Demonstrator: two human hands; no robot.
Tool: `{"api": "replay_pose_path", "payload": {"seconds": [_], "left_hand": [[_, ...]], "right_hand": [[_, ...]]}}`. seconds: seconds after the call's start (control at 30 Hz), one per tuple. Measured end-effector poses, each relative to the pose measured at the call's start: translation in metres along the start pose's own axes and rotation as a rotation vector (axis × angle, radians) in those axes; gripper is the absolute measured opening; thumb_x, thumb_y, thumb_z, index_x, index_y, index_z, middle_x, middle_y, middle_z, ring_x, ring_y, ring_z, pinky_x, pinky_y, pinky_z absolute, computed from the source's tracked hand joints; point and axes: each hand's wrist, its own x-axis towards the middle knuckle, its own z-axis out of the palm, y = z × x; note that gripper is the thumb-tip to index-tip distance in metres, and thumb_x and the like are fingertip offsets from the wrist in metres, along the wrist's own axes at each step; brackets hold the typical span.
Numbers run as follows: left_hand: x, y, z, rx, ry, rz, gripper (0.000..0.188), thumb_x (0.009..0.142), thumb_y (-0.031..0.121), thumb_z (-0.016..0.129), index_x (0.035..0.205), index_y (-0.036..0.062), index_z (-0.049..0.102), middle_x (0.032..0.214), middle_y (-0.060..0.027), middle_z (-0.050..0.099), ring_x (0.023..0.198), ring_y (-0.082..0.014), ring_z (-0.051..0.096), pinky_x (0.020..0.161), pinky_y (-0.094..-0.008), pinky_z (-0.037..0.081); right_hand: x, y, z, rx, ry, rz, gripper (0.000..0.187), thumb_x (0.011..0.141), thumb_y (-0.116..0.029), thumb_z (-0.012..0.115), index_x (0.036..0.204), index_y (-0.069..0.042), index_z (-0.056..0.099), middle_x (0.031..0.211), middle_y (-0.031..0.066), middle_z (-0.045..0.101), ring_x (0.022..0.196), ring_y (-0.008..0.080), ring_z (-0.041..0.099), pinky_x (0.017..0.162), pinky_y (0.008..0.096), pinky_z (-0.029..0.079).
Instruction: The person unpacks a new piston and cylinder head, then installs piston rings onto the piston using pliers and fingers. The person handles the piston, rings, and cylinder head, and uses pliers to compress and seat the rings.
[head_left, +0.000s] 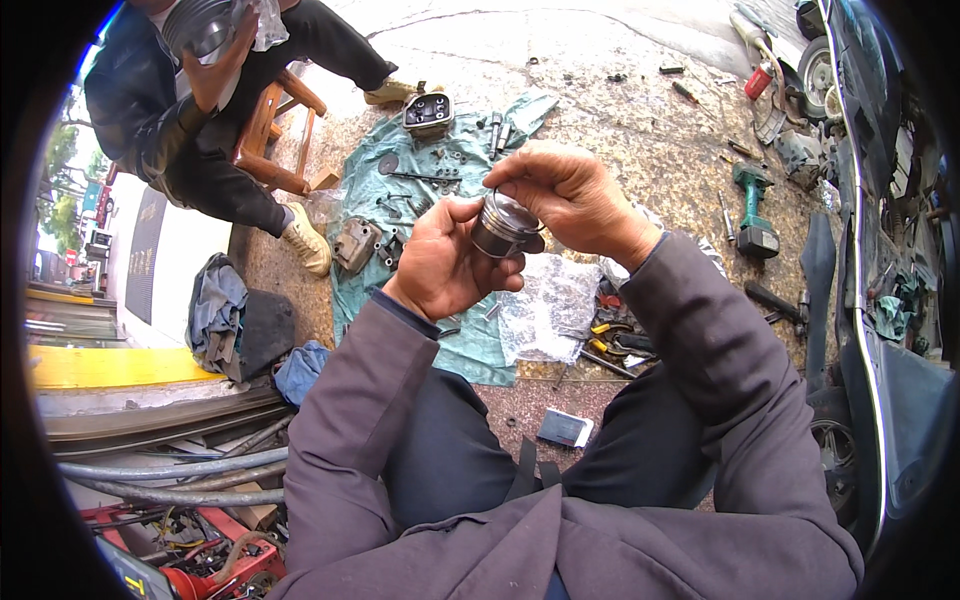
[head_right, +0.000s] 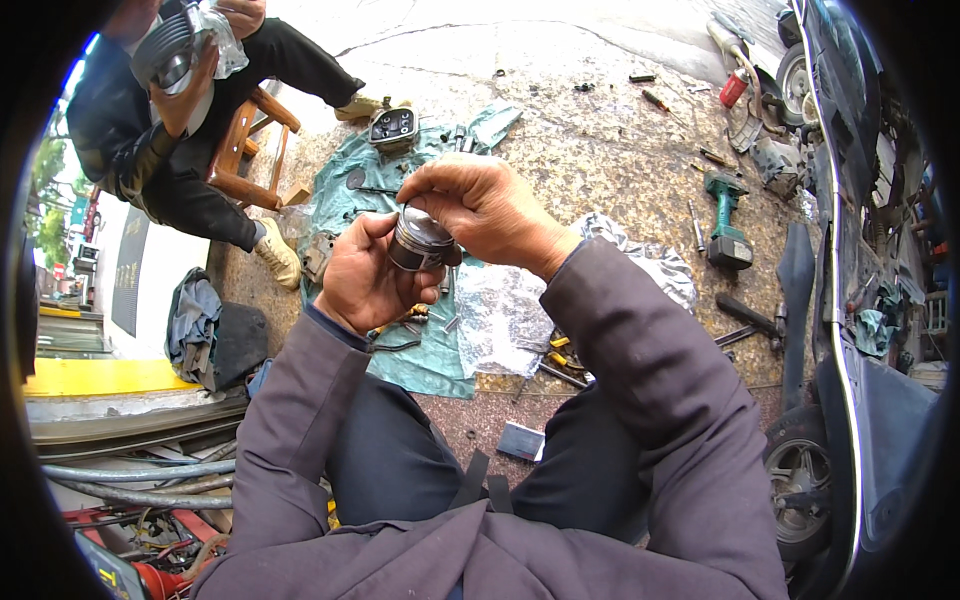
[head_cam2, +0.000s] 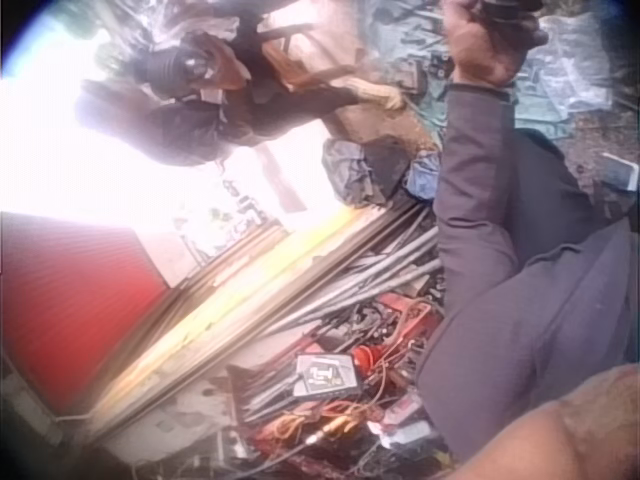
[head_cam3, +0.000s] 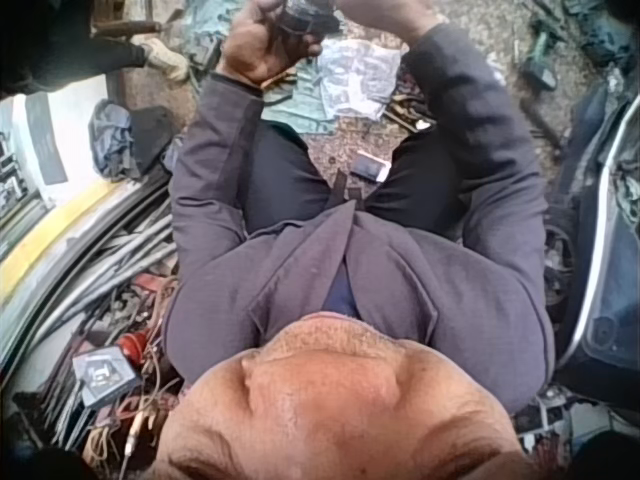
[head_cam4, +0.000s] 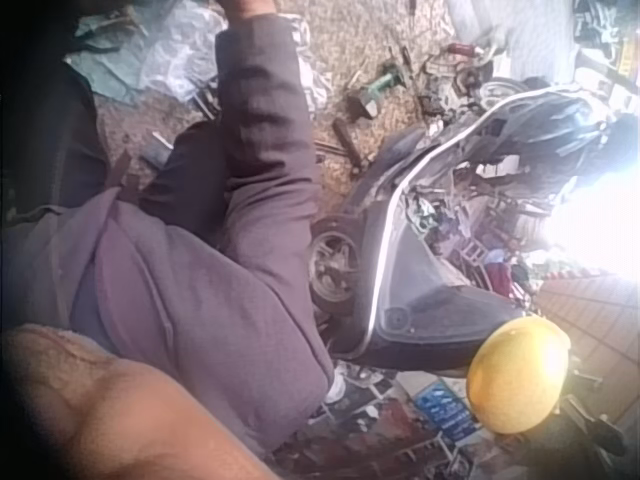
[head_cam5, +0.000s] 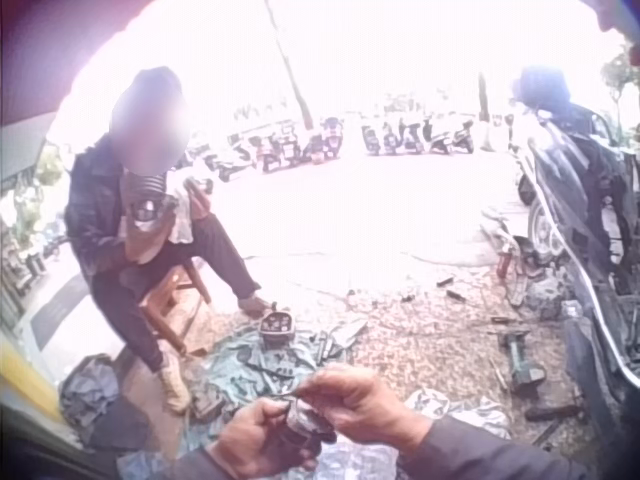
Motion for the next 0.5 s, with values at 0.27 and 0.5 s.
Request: {"api": "replay_pose_path", "payload": {"seconds": [0.27, 0.5], "left_hand": [[0.0031, -0.0037, 0.0017, 0.047, -0.037, 0.033, 0.055, 0.100, 0.044, 0.031, 0.120, -0.0012, 0.055, 0.098, -0.0169, 0.065, 0.075, -0.0223, 0.062, 0.069, -0.0389, 0.056], [0.0011, -0.0081, 0.0019, 0.125, 0.007, 0.073, 0.050, 0.094, 0.043, 0.055, 0.120, 0.0008, 0.055, 0.091, -0.0121, 0.061, 0.075, -0.0204, 0.059, 0.063, -0.0344, 0.054]], "right_hand": [[-0.0007, 0.0029, 0.0009, -0.145, 0.011, -0.044, 0.010, 0.088, -0.004, 0.068, 0.098, -0.005, 0.072, 0.083, 0.0079, 0.067, 0.078, 0.0169, 0.066, 0.072, 0.0304, 0.053], [-0.0009, 0.0013, 0.0049, -0.162, 0.022, 0.030, 0.015, 0.089, -0.008, 0.068, 0.104, -0.005, 0.070, 0.082, 0.0060, 0.066, 0.076, 0.0140, 0.064, 0.067, 0.0299, 0.053]]}}
